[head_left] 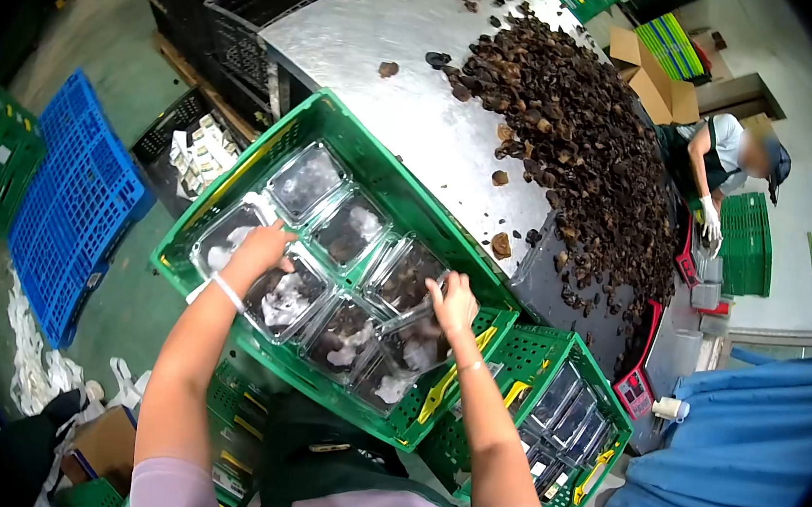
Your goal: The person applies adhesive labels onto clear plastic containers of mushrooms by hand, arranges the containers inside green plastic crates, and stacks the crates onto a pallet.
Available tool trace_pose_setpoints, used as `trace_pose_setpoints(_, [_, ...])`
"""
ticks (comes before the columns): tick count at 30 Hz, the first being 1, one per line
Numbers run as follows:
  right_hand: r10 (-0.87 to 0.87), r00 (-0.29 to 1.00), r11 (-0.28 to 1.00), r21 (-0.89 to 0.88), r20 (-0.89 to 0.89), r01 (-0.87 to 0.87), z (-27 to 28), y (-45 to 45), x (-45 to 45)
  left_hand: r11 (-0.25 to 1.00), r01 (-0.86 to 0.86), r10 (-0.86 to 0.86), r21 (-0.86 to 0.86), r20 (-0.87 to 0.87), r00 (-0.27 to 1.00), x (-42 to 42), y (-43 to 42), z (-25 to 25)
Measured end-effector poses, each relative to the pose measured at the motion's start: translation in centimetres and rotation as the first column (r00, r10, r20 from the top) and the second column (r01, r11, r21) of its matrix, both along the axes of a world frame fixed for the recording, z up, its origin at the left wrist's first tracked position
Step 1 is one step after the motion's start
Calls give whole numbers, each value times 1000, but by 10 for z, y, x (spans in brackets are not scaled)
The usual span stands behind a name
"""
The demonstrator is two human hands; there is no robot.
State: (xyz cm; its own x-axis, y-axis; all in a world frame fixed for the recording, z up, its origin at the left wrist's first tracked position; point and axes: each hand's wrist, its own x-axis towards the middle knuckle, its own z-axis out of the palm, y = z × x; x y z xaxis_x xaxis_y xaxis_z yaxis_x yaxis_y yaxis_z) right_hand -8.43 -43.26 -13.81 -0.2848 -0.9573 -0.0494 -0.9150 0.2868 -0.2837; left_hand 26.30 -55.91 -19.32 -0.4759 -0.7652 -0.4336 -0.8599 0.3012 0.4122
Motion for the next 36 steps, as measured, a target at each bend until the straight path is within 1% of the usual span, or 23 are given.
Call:
trace_pose_setpoints(2, [-48,994,993,104,-96,58,-17,-31,-8,1000,20,-21,17,44,999,-8,0,13])
trace_pose_setpoints(3, [-110,989,964,233,-95,130,-27,-43,-6,997,44,-42,-69,37,998,-8,-1,-2])
trace_pose_setpoints(4, [-170,980,913,358,-99,195,-36,-50,-3,996,61,-58,-67,40,998,-8,-3,-3])
trace_pose_setpoints(5, [-217,973,894,383,-82,232,-42,-53,-1,998,62,-60,-29,67,996,-9,-6,-3])
trace_pose_setpoints(6, [-230,970,892,381,-82,244,-42,-56,-1,998,60,-60,3,92,994,-11,-9,0])
trace_pose_setpoints(8, [-247,968,912,348,40,218,-36,-51,-3,998,39,-39,-39,-4,999,-4,-9,3])
trace_pose_setpoints(9, [-240,970,943,244,35,225,-39,-47,-3,999,27,-30,-47,-56,998,1,-7,4])
trace_pose_setpoints(10, [-224,967,963,183,118,200,-38,-42,-4,989,1,-19,-147,-122,992,5,-1,5])
trace_pose_setpoints(12, [-258,952,940,269,165,208,-21,-32,-2,989,-19,1,-146,-122,993,15,1,2])
trace_pose_setpoints(13, [-264,949,926,320,172,199,-25,-29,-6,986,-4,-38,-169,-243,969,18,4,15])
trace_pose_setpoints(14, [-263,949,948,228,174,221,-38,-25,-6,982,23,-62,-190,-205,977,17,7,38])
trace_pose_setpoints(15, [-200,967,943,299,160,145,-40,-31,-7,974,30,-73,-222,-188,980,16,11,58])
trace_pose_setpoints(16, [-239,955,924,342,175,169,-29,-36,-2,952,-21,-55,-306,-238,970,17,18,68])
trace_pose_setpoints(18, [-210,943,937,328,258,119,-48,-49,-5,943,-31,-61,-331,-266,962,29,24,73])
trace_pose_setpoints(23, [-93,919,988,147,383,39,-22,-48,6,893,-116,-35,-435,-324,945,31,71,113])
trace_pose_setpoints(25, [-1,939,998,61,345,-22,-5,-49,15,850,-199,-20,-488,-407,913,32,84,112])
trace_pose_setpoints(26, [64,953,998,-5,297,-66,3,-45,22,870,-282,92,-405,-428,899,35,89,113])
trace_pose_setpoints(28, [145,949,981,-166,280,-101,35,-26,30,785,-236,-43,-573,-430,902,27,109,144])
trace_pose_setpoints(30, [188,940,932,-353,285,-80,74,-3,24,788,-323,-11,-524,-537,844,12,137,179])
trace_pose_setpoints(32, [210,921,862,-506,328,-16,124,27,0,658,-291,-138,-694,-491,860,1,166,208])
trace_pose_setpoints(34, [261,895,785,-620,363,23,190,79,-36,670,-396,-41,-629,-564,825,-11,208,231])
trace_pose_setpoints(35, [276,914,704,-710,297,18,222,112,-58,708,-456,9,-539,-639,769,-20,233,244])
trace_pose_setpoints(36, [290,928,617,-787,235,7,250,148,-81,685,-475,23,-552,-635,772,-42,264,259])
